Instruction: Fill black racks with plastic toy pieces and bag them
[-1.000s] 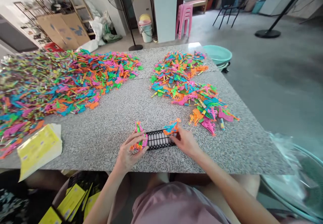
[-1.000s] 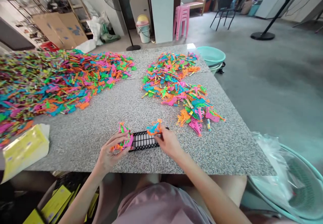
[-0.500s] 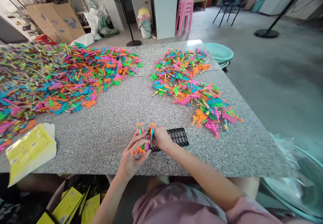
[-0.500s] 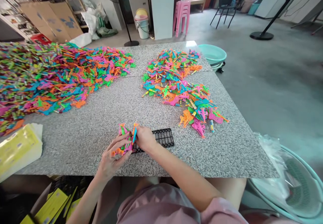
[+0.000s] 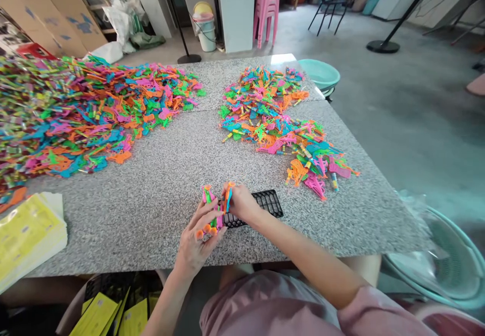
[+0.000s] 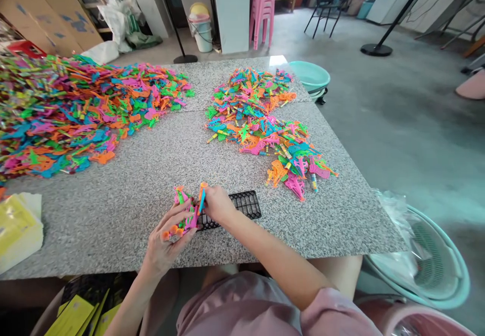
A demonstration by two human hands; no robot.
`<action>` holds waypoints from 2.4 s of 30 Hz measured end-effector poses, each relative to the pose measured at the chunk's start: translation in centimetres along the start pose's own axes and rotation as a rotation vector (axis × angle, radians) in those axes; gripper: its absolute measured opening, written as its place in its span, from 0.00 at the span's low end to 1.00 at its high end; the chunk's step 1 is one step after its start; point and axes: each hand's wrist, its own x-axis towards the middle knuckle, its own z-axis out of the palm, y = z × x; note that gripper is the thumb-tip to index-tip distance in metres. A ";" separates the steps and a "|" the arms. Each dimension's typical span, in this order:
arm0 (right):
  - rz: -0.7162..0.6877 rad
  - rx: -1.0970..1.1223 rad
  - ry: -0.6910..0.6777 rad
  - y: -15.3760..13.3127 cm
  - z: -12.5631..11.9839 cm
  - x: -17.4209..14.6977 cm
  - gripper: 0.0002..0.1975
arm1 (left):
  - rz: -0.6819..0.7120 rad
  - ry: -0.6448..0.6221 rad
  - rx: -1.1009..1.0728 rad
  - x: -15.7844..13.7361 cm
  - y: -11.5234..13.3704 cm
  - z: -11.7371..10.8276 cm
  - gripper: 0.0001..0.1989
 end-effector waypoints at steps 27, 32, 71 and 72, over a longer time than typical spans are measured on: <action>0.007 -0.496 0.300 11.6 -15.6 -7.1 0.11 | 0.154 0.021 0.145 1.3 -1.1 -0.3 0.15; -0.023 0.173 0.183 9.3 -13.6 -5.9 0.07 | 0.087 0.005 0.098 1.2 0.1 -0.4 0.12; 0.224 0.502 0.071 0.8 1.5 -6.4 0.05 | 0.096 -0.081 0.063 1.0 -0.1 -0.3 0.13; 0.215 0.487 0.055 0.7 1.7 -6.3 0.04 | 0.096 -0.081 0.069 1.1 0.0 -0.2 0.13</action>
